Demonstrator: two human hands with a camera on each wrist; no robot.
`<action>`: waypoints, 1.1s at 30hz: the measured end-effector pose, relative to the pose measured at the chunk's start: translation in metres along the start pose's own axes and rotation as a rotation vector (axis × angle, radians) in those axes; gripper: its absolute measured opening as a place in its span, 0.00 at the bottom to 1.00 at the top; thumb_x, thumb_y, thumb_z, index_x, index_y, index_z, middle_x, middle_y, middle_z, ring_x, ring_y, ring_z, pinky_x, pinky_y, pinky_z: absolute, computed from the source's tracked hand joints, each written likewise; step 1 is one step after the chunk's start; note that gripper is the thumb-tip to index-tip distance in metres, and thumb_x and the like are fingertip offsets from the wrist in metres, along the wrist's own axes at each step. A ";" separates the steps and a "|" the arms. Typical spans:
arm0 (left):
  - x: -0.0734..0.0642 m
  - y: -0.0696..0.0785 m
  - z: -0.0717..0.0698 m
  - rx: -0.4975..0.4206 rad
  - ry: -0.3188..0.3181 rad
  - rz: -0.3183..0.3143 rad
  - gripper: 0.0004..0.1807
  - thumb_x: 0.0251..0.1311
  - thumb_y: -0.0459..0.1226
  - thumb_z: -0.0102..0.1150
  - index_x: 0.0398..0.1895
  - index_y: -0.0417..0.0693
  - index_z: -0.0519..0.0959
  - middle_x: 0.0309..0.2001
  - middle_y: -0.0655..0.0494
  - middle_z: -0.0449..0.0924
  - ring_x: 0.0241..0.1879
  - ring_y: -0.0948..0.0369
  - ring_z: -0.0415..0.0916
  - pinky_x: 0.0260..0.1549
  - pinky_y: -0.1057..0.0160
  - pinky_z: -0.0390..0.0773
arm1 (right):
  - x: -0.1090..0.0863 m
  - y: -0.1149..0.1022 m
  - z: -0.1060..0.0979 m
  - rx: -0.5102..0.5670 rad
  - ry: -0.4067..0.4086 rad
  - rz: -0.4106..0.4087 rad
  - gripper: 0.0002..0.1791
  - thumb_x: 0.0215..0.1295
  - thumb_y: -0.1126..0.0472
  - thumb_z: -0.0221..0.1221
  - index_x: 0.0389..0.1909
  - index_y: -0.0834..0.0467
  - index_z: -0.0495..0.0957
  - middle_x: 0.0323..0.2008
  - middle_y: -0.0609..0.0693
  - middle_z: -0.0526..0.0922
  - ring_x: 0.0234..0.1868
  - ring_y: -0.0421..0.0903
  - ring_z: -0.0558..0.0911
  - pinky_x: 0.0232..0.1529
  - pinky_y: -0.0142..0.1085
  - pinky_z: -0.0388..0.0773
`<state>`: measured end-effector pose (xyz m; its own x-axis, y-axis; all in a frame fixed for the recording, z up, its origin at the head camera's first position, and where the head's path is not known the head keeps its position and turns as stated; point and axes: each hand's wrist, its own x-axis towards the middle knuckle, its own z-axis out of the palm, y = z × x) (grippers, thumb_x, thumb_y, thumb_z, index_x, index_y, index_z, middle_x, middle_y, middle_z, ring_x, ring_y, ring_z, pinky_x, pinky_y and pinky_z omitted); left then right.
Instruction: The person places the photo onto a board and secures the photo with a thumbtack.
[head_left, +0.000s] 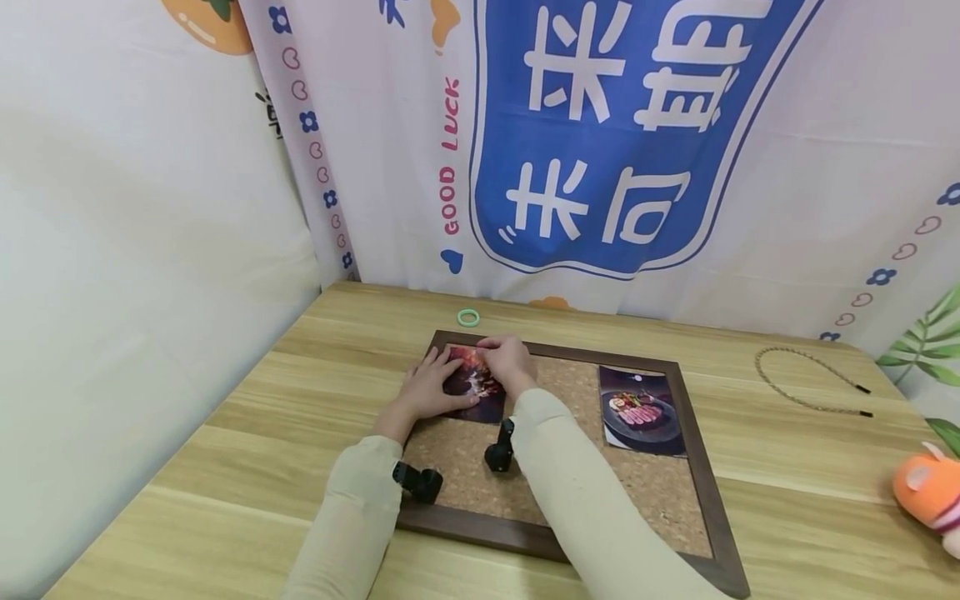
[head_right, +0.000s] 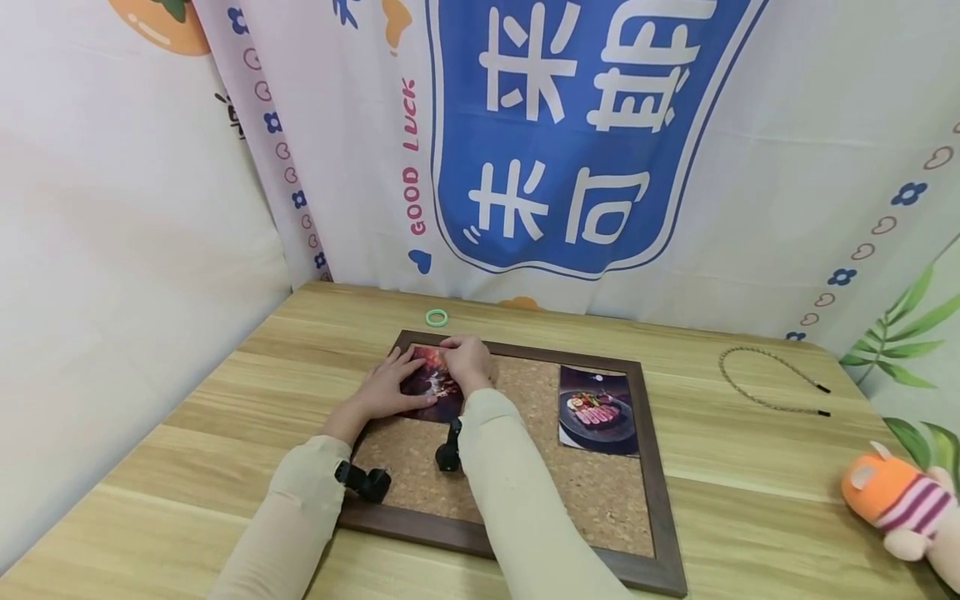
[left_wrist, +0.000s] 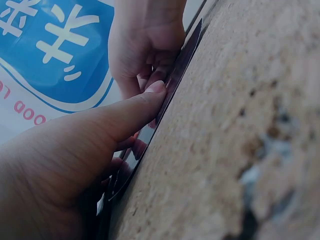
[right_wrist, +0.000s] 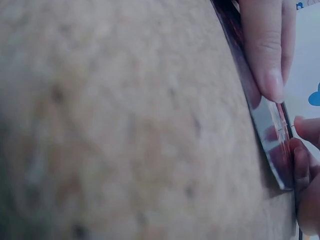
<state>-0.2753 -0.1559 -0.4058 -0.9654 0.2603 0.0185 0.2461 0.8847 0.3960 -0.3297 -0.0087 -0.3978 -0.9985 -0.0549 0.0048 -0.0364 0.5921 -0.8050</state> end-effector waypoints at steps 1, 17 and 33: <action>0.000 0.000 0.000 0.002 -0.001 0.000 0.42 0.46 0.59 0.53 0.62 0.46 0.59 0.64 0.44 0.45 0.63 0.49 0.35 0.53 0.41 0.43 | 0.000 0.000 0.000 0.001 -0.002 -0.002 0.08 0.55 0.55 0.57 0.33 0.50 0.82 0.41 0.46 0.78 0.43 0.45 0.74 0.40 0.40 0.68; 0.000 0.003 -0.001 -0.010 -0.003 0.013 0.42 0.46 0.59 0.54 0.62 0.46 0.59 0.64 0.44 0.46 0.63 0.48 0.35 0.52 0.40 0.42 | 0.002 -0.003 0.003 -0.181 0.005 -0.011 0.06 0.53 0.57 0.57 0.28 0.48 0.83 0.33 0.44 0.80 0.35 0.45 0.76 0.37 0.38 0.69; -0.003 0.003 -0.003 -0.015 0.008 -0.003 0.42 0.45 0.58 0.55 0.61 0.45 0.60 0.64 0.43 0.46 0.63 0.48 0.35 0.52 0.40 0.43 | 0.004 0.011 0.002 -0.063 0.031 -0.047 0.06 0.54 0.50 0.57 0.28 0.45 0.82 0.35 0.42 0.79 0.36 0.43 0.75 0.33 0.38 0.68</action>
<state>-0.2724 -0.1550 -0.4021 -0.9666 0.2551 0.0243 0.2423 0.8792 0.4102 -0.3341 -0.0039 -0.4082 -0.9963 -0.0594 0.0614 -0.0852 0.6389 -0.7646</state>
